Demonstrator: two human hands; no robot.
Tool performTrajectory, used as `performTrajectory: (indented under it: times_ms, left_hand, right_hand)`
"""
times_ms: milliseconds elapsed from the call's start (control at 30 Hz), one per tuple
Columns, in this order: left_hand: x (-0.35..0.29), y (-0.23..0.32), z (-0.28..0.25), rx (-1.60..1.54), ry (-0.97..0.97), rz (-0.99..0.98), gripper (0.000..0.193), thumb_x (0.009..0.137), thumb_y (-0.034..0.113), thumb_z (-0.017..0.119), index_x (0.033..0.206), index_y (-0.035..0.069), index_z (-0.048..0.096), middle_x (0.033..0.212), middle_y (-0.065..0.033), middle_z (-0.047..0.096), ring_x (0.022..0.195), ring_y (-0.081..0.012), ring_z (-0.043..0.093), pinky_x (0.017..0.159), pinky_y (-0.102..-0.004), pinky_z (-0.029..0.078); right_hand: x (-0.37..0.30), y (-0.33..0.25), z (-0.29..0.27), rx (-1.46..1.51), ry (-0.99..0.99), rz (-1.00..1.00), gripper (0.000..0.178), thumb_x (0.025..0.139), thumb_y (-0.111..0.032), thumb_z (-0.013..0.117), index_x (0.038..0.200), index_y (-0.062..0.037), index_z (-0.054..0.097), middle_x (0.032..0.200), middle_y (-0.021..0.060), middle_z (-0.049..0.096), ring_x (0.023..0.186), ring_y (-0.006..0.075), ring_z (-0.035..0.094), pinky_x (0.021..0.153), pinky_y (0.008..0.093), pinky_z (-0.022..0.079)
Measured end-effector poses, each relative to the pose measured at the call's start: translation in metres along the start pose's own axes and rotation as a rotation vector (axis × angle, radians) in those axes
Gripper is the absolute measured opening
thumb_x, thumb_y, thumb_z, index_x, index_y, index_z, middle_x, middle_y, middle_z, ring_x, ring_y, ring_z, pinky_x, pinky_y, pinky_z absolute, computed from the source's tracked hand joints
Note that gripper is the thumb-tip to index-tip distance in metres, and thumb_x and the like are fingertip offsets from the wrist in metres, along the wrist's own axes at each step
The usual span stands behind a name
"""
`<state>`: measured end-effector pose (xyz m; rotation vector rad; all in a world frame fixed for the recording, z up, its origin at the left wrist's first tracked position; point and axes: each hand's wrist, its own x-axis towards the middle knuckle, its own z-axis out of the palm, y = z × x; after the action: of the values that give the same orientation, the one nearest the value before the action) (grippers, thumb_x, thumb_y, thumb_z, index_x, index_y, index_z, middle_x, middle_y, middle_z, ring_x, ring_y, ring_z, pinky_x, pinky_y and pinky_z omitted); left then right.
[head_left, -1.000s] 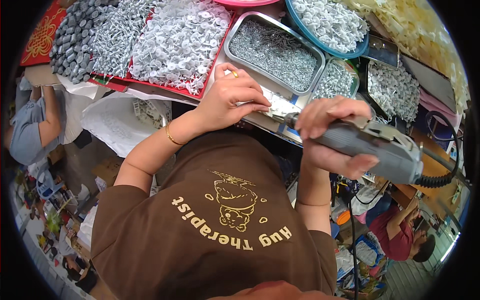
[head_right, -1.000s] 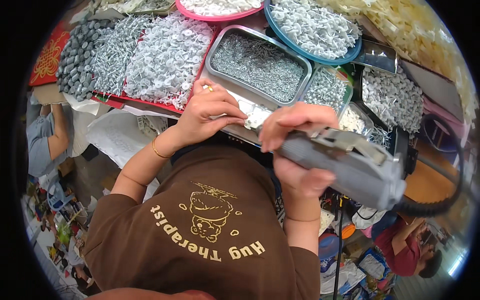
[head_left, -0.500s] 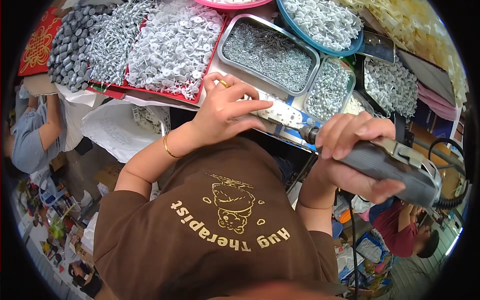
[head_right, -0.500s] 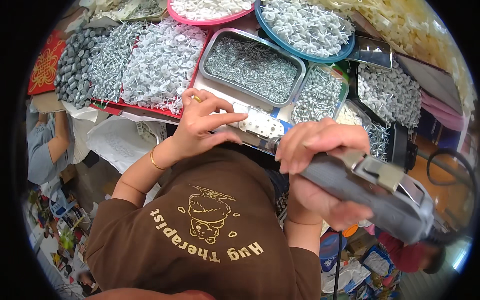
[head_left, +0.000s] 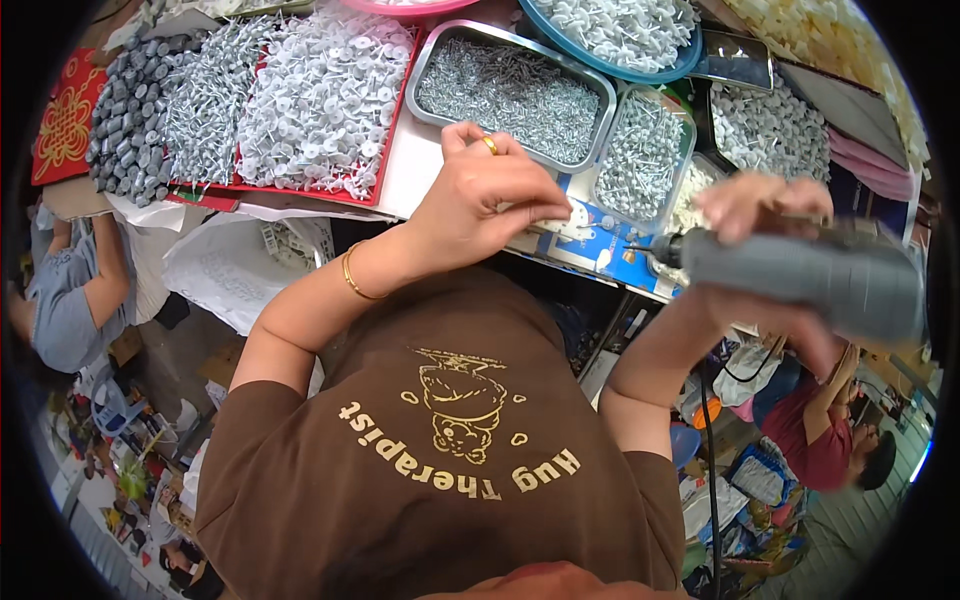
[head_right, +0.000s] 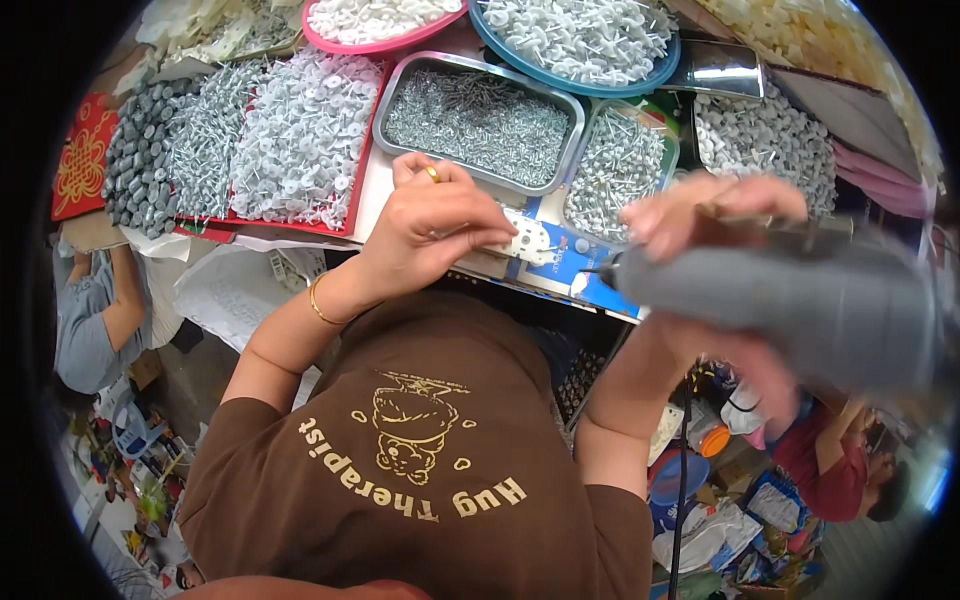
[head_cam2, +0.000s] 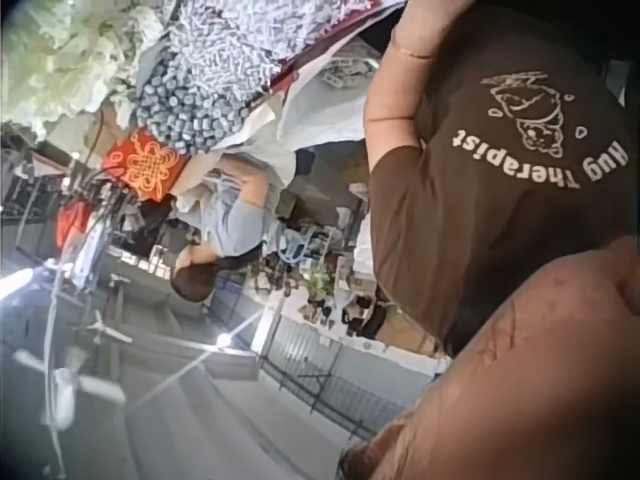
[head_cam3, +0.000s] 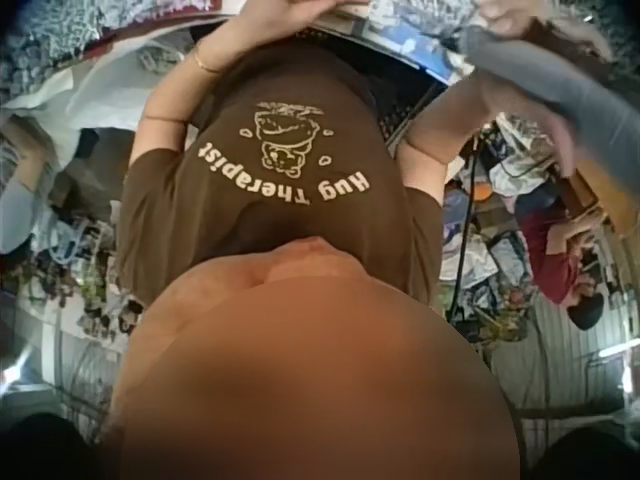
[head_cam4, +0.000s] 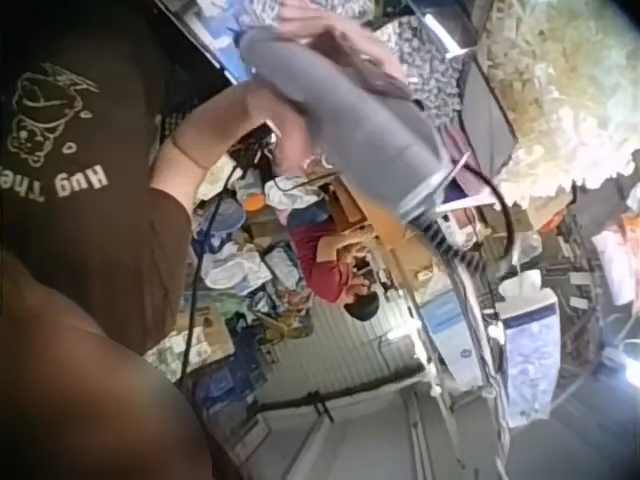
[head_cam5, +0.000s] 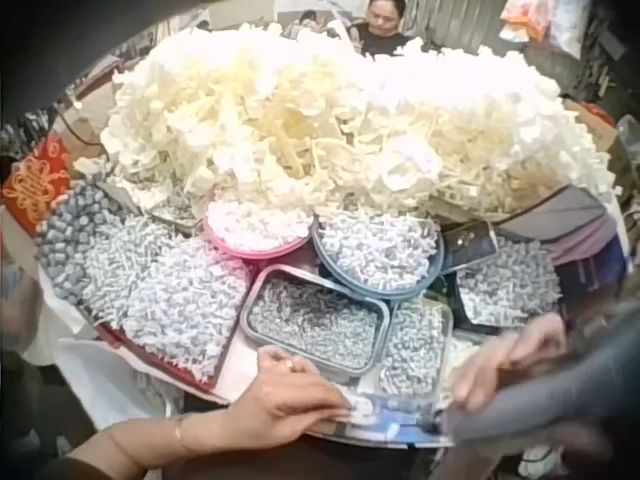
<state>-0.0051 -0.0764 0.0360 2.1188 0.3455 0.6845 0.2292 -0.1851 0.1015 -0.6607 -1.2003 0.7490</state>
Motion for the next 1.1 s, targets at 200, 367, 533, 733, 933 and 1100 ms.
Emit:
performTrajectory:
  times_ms: [200,367,533,733,933,1100]
  left_hand:
    - [-0.001,-0.001,0.011,0.112,-0.024,0.149,0.016,0.076,0.023,0.084,0.091,0.021,0.078,0.088,0.0105,0.07,0.085,-0.011,0.059,0.092,-0.0382,0.027]
    - [0.001,0.004,0.023,0.196,-0.042,0.175,0.014,0.075,0.026,0.084,0.082,0.021,0.073,0.081,0.0101,0.066,0.086,-0.0132,0.059,0.091,-0.0418,0.027]
    - [0.001,0.006,0.027,0.264,0.006,0.176,0.014,0.076,0.026,0.083,0.084,0.02,0.072,0.082,0.0097,0.066,0.085,-0.0132,0.059,0.09,-0.0431,0.028]
    - [0.0,0.003,0.035,0.19,-0.057,0.18,0.015,0.079,0.021,0.08,0.091,0.018,0.072,0.094,0.0054,0.067,0.094,-0.016,0.06,0.094,-0.0457,0.027]
    - [0.004,-0.008,0.039,0.091,-0.166,0.104,0.033,0.081,0.016,0.078,0.11,0.012,0.061,0.102,-0.0023,0.065,0.103,-0.0235,0.06,0.1,-0.0478,0.03]
    - [0.005,-0.008,0.036,0.097,-0.199,0.072,0.045,0.082,0.014,0.077,0.119,0.009,0.051,0.1,-0.0048,0.065,0.107,-0.0253,0.061,0.1,-0.0475,0.031]
  right_hand:
    - [-0.022,0.018,0.017,0.093,0.313,0.006,0.101,0.077,-0.095,0.04,0.108,0.0012,0.051,0.067,0.0081,0.05,0.049,0.0154,0.048,0.044,0.0275,0.049]
    - [-0.015,0.021,0.054,0.035,0.426,-0.107,0.104,0.075,-0.096,0.041,0.107,0.0023,0.049,0.066,0.0107,0.048,0.049,0.0187,0.048,0.043,0.0309,0.047]
    - [-0.019,0.02,0.066,-0.103,0.401,-0.043,0.103,0.072,-0.097,0.045,0.102,0.0024,0.048,0.066,0.0102,0.048,0.049,0.0178,0.048,0.044,0.0295,0.047]
    - [-0.024,0.017,0.071,-0.429,0.446,0.132,0.094,0.078,-0.09,0.048,0.097,0.0021,0.047,0.066,0.0088,0.046,0.049,0.017,0.047,0.044,0.0289,0.046]
    - [-0.029,0.025,0.07,-0.437,0.439,0.179,0.088,0.081,-0.086,0.048,0.094,0.0005,0.046,0.064,0.0079,0.046,0.051,0.0165,0.048,0.047,0.0277,0.046]
    - [-0.037,0.032,0.064,-0.443,0.272,0.128,0.088,0.082,-0.087,0.045,0.093,-0.0002,0.045,0.064,0.0068,0.045,0.051,0.0165,0.048,0.047,0.028,0.046]
